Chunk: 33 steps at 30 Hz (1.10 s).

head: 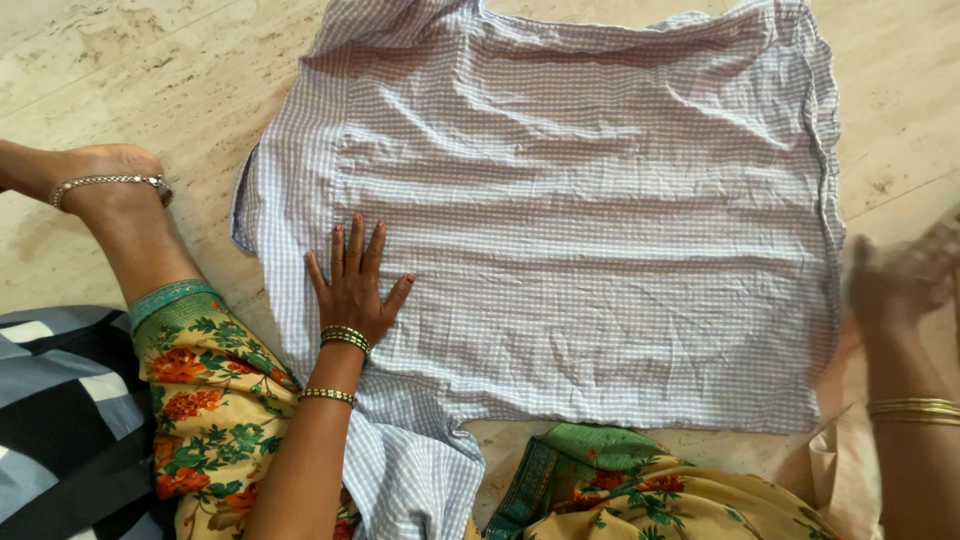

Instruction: The person buttons a shirt, spreads it out on the floor, and folds it into a compact rectangular shape before placing it into a bag.

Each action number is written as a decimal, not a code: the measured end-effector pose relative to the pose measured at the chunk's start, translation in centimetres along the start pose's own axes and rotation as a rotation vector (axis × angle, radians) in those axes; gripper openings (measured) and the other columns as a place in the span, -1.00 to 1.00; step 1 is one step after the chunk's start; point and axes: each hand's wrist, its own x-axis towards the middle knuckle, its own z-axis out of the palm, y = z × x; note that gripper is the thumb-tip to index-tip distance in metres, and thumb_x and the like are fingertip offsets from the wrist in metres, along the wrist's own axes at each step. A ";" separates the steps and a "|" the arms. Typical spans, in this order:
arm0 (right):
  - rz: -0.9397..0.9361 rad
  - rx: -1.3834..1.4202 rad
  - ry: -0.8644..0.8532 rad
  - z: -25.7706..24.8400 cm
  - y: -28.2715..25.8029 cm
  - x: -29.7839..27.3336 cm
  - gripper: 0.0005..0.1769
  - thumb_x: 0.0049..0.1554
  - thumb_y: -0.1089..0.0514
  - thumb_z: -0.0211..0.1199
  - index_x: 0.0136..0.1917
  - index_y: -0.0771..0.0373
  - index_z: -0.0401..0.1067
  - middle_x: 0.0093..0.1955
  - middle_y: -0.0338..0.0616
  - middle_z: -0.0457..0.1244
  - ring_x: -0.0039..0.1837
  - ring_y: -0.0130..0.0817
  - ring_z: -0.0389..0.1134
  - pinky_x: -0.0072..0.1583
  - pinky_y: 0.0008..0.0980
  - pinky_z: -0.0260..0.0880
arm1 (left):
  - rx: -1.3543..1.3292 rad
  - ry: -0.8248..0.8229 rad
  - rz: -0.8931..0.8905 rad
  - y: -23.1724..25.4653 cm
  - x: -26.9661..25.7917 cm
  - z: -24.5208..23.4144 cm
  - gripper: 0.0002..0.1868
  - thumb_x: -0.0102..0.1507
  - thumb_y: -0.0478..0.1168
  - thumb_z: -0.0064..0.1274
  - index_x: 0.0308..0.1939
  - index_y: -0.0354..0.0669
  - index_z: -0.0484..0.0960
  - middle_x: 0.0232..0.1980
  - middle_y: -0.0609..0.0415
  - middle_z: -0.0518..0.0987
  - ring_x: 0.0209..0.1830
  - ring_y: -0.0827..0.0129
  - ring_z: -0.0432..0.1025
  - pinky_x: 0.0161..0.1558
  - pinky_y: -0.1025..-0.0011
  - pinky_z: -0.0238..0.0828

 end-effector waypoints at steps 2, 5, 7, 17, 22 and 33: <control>-0.213 -0.011 -0.090 3.5 -7.6 -3.7 0.11 0.38 -0.27 0.13 0.81 0.38 -0.35 0.85 0.20 -0.49 0.84 0.02 -0.54 0.70 0.25 -0.55 | 0.008 -0.005 0.007 0.0 -0.3 0.1 -0.12 0.34 0.43 -0.29 0.65 0.18 0.05 0.73 0.09 -0.11 0.72 0.06 -0.24 0.50 -0.40 -0.53; -0.667 0.111 -0.172 7.8 -20.2 -13.8 0.05 0.32 -0.25 0.14 0.71 0.41 -0.27 0.78 0.13 -0.42 0.79 -0.16 -0.54 0.64 0.07 -0.72 | 0.002 -0.002 0.009 0.1 -0.3 0.2 -0.12 0.34 0.44 -0.30 0.65 0.19 0.03 0.73 0.09 -0.12 0.72 0.08 -0.25 0.51 -0.39 -0.54; -0.893 0.015 -0.306 8.5 -27.4 -19.8 0.02 0.31 -0.33 -0.02 0.66 0.43 -0.30 0.73 0.16 -0.44 0.71 -0.09 -0.58 0.59 0.03 -0.70 | 0.001 -0.001 0.008 0.1 -0.1 0.1 -0.11 0.33 0.44 -0.31 0.65 0.19 0.01 0.72 0.10 -0.13 0.71 0.08 -0.27 0.49 -0.39 -0.55; -0.568 -0.067 -0.290 2.8 -14.8 -11.0 -0.05 0.33 -0.42 -0.33 0.69 0.27 -0.33 0.78 -0.02 -0.47 0.75 -0.20 -0.52 0.64 -0.12 -0.68 | -0.019 -0.019 -0.008 -0.5 -0.6 0.7 -0.11 0.34 0.47 -0.33 0.65 0.22 -0.01 0.73 0.11 -0.13 0.73 0.12 -0.28 0.53 -0.37 -0.54; -0.155 -0.064 -0.235 0.9 -6.2 -8.3 0.13 0.19 -0.56 -0.26 0.70 0.25 -0.30 0.77 0.05 -0.41 0.75 -0.07 -0.47 0.59 0.15 -0.56 | -0.006 0.023 0.008 -0.5 -0.4 1.0 -0.11 0.33 0.46 -0.32 0.65 0.21 0.00 0.73 0.10 -0.14 0.72 0.11 -0.28 0.51 -0.40 -0.53; 0.194 -0.248 -0.432 -2.7 5.0 -15.7 0.24 0.07 -0.49 0.33 0.62 0.48 0.12 0.47 0.50 0.16 0.52 0.30 0.17 0.40 0.12 0.30 | -0.309 -0.356 -0.232 7.3 -16.7 -10.9 0.01 0.20 0.40 -0.07 0.58 0.00 0.05 0.67 -0.13 -0.04 0.52 0.02 0.09 0.40 -0.18 -0.04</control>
